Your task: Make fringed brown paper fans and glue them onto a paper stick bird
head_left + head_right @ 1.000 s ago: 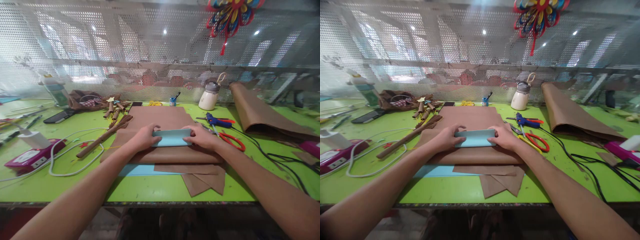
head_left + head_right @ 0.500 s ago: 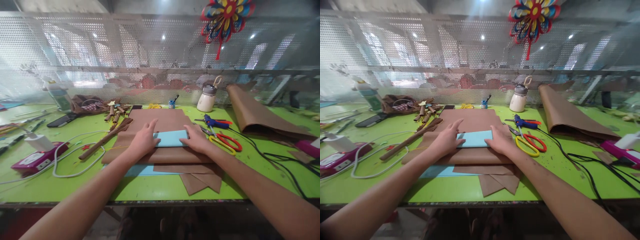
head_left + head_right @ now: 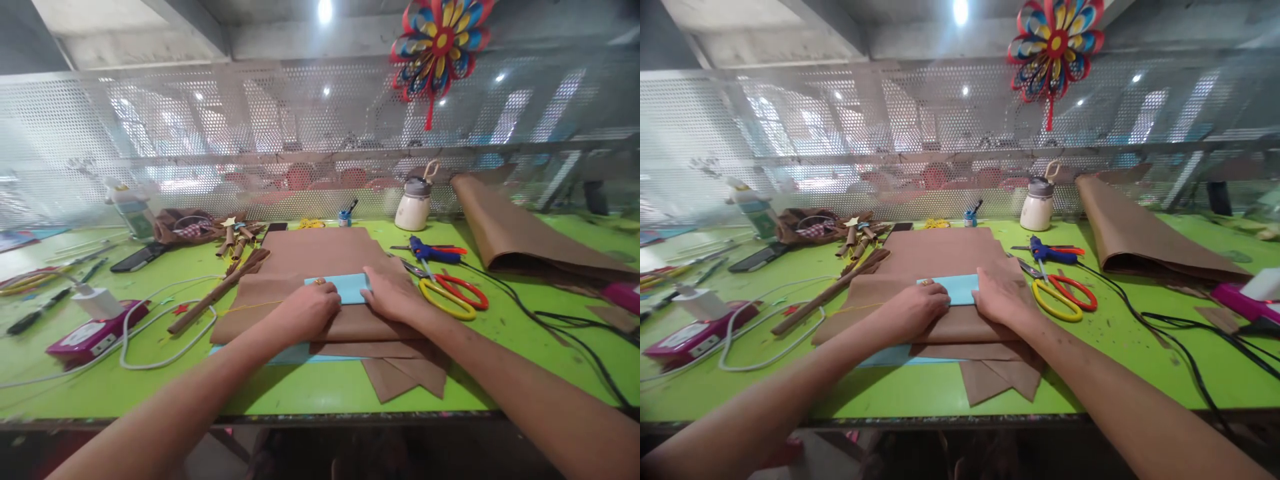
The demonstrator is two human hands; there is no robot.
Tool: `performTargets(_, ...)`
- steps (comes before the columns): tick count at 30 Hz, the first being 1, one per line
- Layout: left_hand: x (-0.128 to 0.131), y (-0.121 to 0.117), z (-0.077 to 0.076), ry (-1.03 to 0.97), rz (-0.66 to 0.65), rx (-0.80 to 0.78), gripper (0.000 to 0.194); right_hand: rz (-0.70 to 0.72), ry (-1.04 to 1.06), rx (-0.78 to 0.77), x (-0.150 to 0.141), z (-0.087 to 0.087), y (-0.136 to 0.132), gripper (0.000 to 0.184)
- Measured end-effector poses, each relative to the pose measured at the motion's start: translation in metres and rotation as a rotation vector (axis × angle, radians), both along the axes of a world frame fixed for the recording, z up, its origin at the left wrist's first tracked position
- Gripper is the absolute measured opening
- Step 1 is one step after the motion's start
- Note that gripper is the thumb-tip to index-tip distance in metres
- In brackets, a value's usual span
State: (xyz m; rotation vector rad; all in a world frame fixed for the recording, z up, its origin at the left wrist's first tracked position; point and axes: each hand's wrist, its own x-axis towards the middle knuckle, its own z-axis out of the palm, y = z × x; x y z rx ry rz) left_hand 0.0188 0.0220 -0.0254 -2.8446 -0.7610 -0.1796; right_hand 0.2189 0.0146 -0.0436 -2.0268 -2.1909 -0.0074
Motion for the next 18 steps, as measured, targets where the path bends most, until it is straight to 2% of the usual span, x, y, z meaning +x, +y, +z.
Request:
performTargets(5,-0.007,-0.013,0.003,-0.005,0.023,-0.017,0.032,0.028,-0.013,0.012,0.001,-0.001,0.0,0.049)
performTargets(14,-0.011,-0.034,-0.008,-0.087,0.034,0.037,0.029,0.075,-0.059,0.05,0.004,-0.009,0.001,0.045)
performTargets(18,-0.01,-0.036,-0.006,-0.073,0.04,-0.001,0.029,0.028,-0.076,0.054,0.004,-0.011,0.002,0.046)
